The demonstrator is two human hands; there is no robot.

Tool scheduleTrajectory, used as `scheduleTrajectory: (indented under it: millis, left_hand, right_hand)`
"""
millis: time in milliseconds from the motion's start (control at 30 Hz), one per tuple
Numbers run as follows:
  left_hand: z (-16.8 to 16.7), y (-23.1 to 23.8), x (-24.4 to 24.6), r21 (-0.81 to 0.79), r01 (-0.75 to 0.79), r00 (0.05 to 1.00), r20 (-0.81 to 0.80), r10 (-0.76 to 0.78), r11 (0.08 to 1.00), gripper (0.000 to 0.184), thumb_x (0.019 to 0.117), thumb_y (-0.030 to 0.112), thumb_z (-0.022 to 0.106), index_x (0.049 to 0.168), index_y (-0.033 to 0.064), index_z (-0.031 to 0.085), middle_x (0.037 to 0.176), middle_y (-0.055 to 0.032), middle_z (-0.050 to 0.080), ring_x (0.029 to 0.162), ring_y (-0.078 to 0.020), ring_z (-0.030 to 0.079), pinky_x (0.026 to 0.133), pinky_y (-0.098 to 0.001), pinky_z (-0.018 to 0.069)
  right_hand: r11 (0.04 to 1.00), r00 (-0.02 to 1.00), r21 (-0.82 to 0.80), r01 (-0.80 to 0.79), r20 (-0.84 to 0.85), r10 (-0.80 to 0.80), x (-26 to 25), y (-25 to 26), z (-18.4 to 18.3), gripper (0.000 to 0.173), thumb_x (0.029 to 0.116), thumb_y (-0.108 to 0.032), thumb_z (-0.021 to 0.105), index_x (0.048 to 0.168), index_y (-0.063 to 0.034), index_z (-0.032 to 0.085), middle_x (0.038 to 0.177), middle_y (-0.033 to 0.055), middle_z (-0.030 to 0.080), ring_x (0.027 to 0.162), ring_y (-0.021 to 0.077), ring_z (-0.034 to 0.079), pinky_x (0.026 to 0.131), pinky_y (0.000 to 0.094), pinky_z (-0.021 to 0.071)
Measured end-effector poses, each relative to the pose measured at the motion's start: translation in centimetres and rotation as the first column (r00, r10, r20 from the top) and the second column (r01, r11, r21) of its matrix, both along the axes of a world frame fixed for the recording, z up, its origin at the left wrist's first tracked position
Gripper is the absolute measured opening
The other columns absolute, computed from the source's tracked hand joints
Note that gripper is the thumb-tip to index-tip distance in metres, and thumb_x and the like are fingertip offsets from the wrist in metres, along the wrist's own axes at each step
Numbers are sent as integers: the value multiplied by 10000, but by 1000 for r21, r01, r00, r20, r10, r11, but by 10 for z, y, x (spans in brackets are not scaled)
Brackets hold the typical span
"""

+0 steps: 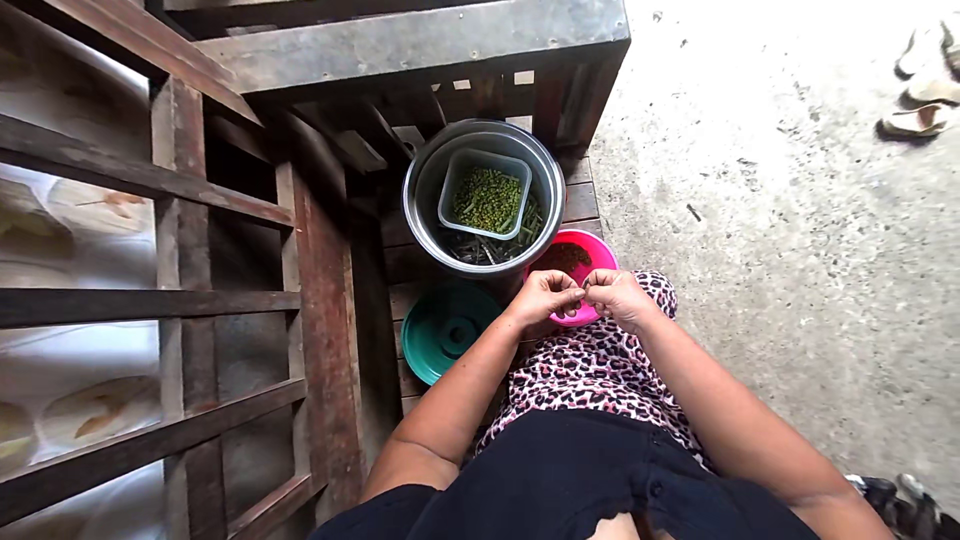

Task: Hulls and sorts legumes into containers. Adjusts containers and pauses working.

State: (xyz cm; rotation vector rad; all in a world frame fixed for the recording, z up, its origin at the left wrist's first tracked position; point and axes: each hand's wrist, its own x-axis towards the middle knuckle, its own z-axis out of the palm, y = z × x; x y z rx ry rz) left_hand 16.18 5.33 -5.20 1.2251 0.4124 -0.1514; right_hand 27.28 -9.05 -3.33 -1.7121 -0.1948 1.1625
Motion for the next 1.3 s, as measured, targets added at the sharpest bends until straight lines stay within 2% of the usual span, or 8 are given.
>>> scheduleTrajectory:
  millis: [100,300,533,667,733,833,1067,1300]
  left_hand:
    - [3,-5,2,174,19,999,27,-24,984,104,1022,52,597,993,-41,633,766,-75,677,608,-80,635,597,-218,552]
    - [4,-22,10,522,79,994,-103,-29,849,210,1082,128,485,1065,-18,636,854,-136,665,724,-223,654,740,-419,569]
    - [2,-31,15,634,112,987,-163,-10,765,248,1092,131,447,1110,-47,619,1024,-232,668,1018,-365,664,935,-544,518]
    - [1,-31,13,564,65,990,-137,16,823,261,1098,127,430,1125,-56,614,995,-223,662,937,-324,670,887,-493,540]
    - [-1,-28,9,392,-3,993,-104,48,920,255,1105,127,421,1117,-46,609,881,-134,653,715,-174,640,710,-334,562]
    - [-1,-23,1,140,-61,995,-65,71,988,169,1055,79,538,1093,-62,623,855,-98,688,659,-93,647,645,-242,565]
    - [8,-21,-3,-14,-99,986,-137,97,995,95,1011,19,601,1006,-74,620,739,-62,687,581,-68,639,579,-201,549]
    - [6,-19,1,88,12,990,-139,0,996,90,990,35,644,997,-55,638,739,-56,680,573,-62,625,575,-205,546]
  right_hand:
    - [1000,996,-22,23,82,-21,-2,2,0,207,895,69,606,745,-69,571,583,-36,489,475,20,379,466,188,312]
    - [996,983,-57,71,175,-60,-3,7,-10,214,875,63,641,718,-63,571,570,-25,481,472,41,382,463,213,313]
    - [995,978,-39,94,189,-85,-5,6,-16,205,874,62,626,725,-70,575,571,-31,481,467,41,380,462,215,314]
    - [993,986,-37,110,127,-105,-6,4,-13,165,892,56,602,768,-52,596,592,-23,504,457,37,377,448,201,316]
    - [990,989,-42,132,73,-128,-5,3,-8,184,913,59,579,770,-57,572,589,-22,492,453,36,379,447,193,320]
    - [988,989,-42,149,18,-148,-4,2,-3,211,933,72,561,774,-67,547,585,-28,495,448,30,392,442,181,338]
    - [993,994,-36,108,15,-108,-6,-7,2,99,938,48,631,862,-14,637,652,13,602,484,45,477,479,187,417]
    - [998,989,-62,12,149,-3,-4,-7,3,173,880,76,633,762,-42,588,606,-10,537,488,42,436,483,206,373]
